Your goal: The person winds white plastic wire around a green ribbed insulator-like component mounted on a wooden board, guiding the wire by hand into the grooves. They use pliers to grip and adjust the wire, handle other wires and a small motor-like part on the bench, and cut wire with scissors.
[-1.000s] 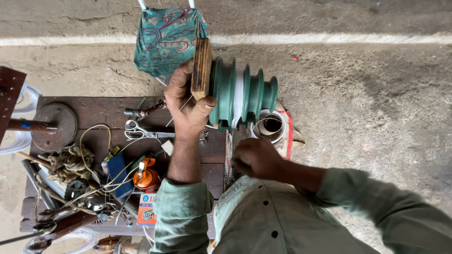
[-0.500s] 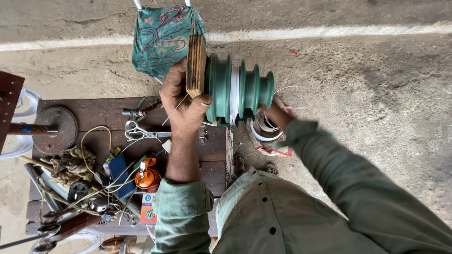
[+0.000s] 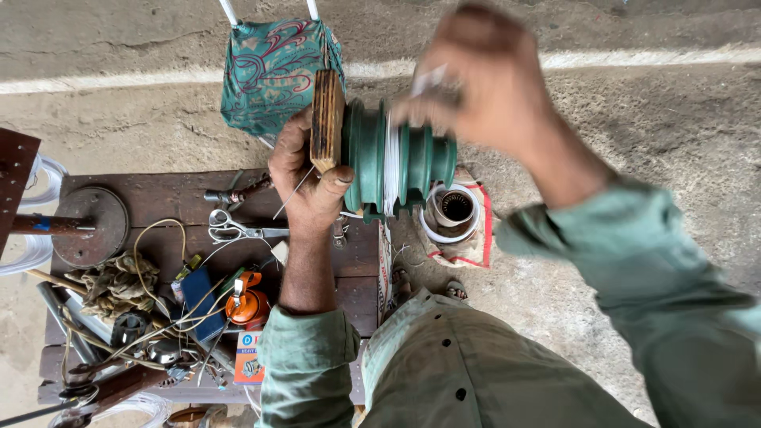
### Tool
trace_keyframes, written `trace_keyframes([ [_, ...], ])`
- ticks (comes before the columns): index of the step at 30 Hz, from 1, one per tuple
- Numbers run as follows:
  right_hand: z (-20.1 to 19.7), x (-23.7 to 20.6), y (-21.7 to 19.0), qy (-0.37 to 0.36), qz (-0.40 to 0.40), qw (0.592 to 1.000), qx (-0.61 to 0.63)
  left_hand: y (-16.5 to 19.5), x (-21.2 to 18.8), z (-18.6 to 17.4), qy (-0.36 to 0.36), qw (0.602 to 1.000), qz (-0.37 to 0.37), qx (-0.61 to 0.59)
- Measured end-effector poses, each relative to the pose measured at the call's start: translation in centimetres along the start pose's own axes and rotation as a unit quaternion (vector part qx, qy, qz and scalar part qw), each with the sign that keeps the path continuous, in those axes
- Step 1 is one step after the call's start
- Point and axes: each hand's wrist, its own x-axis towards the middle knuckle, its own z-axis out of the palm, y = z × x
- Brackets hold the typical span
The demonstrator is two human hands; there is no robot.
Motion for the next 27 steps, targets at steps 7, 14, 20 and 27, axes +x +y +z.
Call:
trace_keyframes([
  [7, 18.0, -17.0, 0.8, -0.029, 0.528, 0.766, 0.366, 0.1, 0.1, 0.0, 0.000, 1.000, -0.008, -0.012],
  [14, 10.7, -15.8, -14.3, -0.187, 0.246, 0.927, 0.213, 0.0, 0.2, -0.1, 0.000, 1.000, 0.003, 0.001],
  [20, -1.3, -0.8, -8.9, -0.078, -0.067, 0.992, -0.078, 0.7, 0.3, 0.3, -0.010, 1.000, -0.008, -0.021],
  [27, 13.5, -8.7, 7.3, -0.098, 0.440, 0.873, 0.186, 1.4, 0.4, -0.1, -0.023, 1.000, -0.015, 0.001],
])
